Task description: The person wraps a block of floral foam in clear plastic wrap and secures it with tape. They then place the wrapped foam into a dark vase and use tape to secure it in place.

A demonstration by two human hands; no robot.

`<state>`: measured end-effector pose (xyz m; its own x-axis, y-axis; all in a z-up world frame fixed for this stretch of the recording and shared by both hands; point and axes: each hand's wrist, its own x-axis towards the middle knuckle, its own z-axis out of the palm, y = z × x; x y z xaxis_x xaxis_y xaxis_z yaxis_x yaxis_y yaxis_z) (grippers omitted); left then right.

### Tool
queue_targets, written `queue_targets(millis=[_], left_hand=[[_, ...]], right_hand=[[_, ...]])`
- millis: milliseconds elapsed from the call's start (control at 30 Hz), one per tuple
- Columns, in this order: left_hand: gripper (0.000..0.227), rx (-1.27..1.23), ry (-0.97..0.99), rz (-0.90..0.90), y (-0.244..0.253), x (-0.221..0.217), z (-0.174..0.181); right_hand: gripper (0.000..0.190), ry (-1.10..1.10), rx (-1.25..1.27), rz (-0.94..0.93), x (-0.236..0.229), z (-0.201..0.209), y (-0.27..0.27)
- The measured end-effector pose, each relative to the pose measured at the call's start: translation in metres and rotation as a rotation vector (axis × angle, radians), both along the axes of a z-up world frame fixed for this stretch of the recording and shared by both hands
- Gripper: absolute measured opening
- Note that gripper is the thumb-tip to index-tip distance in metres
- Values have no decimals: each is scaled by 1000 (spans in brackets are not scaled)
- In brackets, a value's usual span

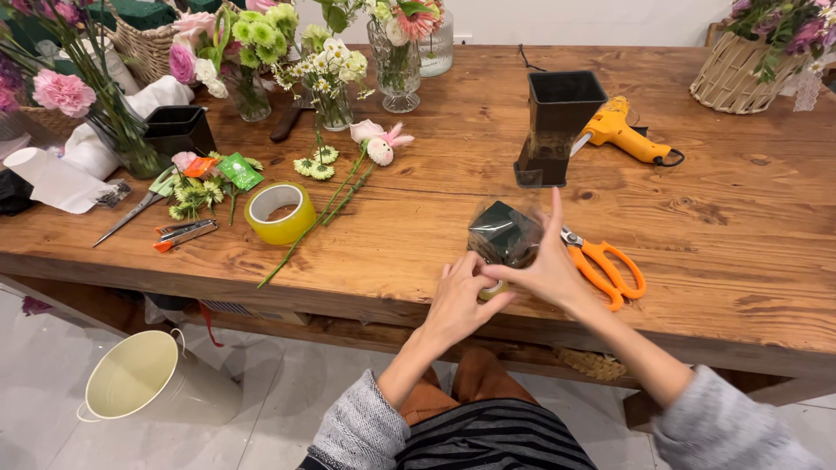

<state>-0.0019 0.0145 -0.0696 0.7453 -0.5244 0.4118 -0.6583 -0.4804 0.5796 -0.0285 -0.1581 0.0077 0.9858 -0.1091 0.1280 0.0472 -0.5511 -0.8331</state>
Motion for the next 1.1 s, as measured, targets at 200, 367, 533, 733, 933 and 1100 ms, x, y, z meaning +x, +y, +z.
queue_targets(millis=[200, 367, 533, 733, 933, 1100], left_hand=[[40, 18, -124, 16, 26, -7, 33], [37, 72, -248, 143, 59, 36, 18], [36, 61, -255, 228, 49, 58, 15], [39, 15, -152, 151, 51, 43, 16], [41, 18, -7, -9, 68, 32, 21], [28, -41, -67, -2, 69, 38, 10]], right_hand=[[137, -39, -38, -14, 13, 4, -3], [137, -6, -20, 149, 22, 2, -33], [140, 2, 68, 316, 36, 6, -45], [152, 17, -96, 390, 27, 23, -56], [76, 219, -627, 63, -3, -4, -135], [91, 444, -594, 59, -25, -1, -133]])
